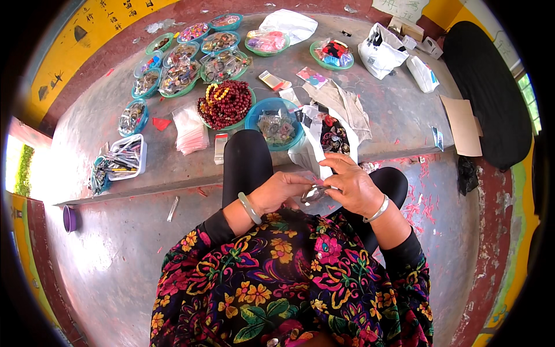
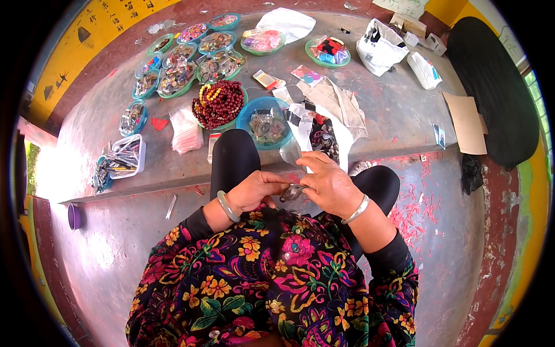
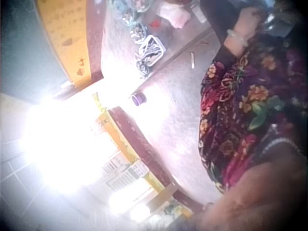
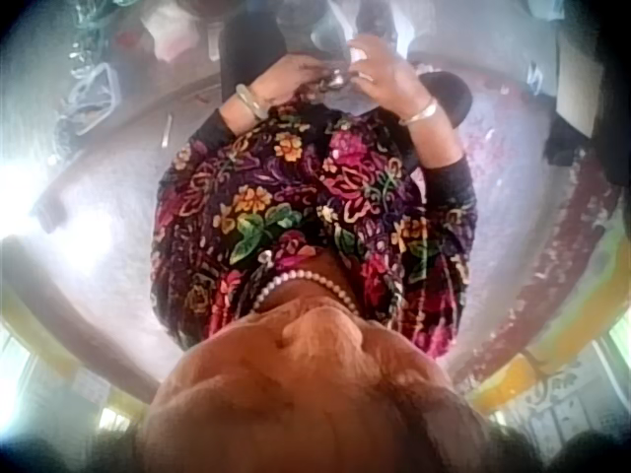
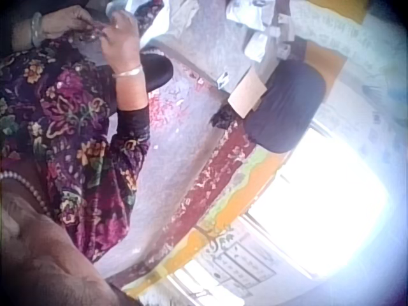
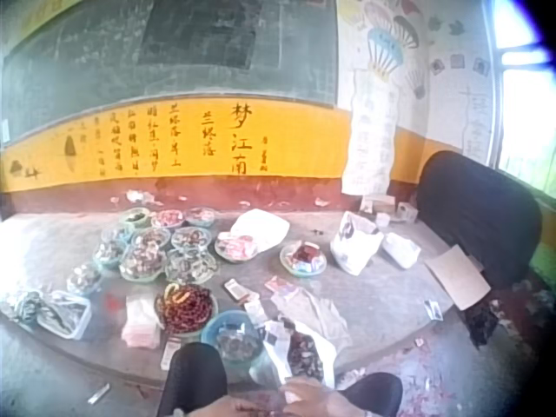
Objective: The person sits cross-legged on the floor and repeatedly picks up small clear plastic bags containing beads. They open the bags, add beads, and seal them before placing them into a blue bowl. Various bowls of beads and packaging materials are arranged on the floor around them.
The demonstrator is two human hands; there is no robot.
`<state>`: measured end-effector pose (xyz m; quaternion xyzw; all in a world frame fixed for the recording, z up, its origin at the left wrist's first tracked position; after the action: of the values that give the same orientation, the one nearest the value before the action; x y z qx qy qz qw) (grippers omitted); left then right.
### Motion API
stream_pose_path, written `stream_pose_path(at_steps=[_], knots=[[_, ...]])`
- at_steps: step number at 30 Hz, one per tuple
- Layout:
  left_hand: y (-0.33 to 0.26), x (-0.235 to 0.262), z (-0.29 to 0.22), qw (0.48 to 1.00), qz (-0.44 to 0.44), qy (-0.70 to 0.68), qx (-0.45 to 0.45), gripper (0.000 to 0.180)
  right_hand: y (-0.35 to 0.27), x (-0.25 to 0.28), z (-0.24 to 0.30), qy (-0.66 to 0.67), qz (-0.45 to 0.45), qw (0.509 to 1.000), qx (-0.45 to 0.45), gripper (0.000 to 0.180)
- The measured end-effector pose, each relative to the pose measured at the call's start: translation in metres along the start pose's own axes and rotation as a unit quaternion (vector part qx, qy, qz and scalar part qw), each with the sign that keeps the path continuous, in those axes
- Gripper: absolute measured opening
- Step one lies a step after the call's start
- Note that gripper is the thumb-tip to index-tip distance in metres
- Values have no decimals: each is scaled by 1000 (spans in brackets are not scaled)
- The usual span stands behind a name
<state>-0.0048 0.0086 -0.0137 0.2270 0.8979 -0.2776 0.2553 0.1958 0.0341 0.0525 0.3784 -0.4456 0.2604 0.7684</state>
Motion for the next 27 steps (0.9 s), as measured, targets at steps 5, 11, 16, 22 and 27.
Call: stream_pose_path(at_steps=[5, 11, 16, 22, 27], knots=[[1, -7, -2, 1000, -17, 10, -2, 28, 5, -1, 2, -20, 12, 1000, 7, 8], [4, -9, -3, 1000, -25, 8, -5, 27, 1, -11, -9, 46, 45, 993, -102, 13], [5, -9, -3, 1000, -13, -12, -2, 30, -1, -15, -17, 90, 62, 980, -165, 13], [3, -7, -12, 997, 41, 29, 56, 33, -3, -18, -16, 56, 38, 986, -153, 9], [5, -2, -2, 994, 43, 41, 91, 27, -9, -27, -17, 79, 36, 983, -163, 7]])
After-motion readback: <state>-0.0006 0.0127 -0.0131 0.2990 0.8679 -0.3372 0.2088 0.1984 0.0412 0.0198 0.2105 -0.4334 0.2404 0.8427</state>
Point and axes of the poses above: each hand's wrist, its own y-axis towards the middle knuckle, its own x-axis out of the back of the hand, z = x × y, the point moved 1 cm from there along y, towards the middle knuckle, and after that the axes turned 13 degrees about -y, right-handed, at the moved point
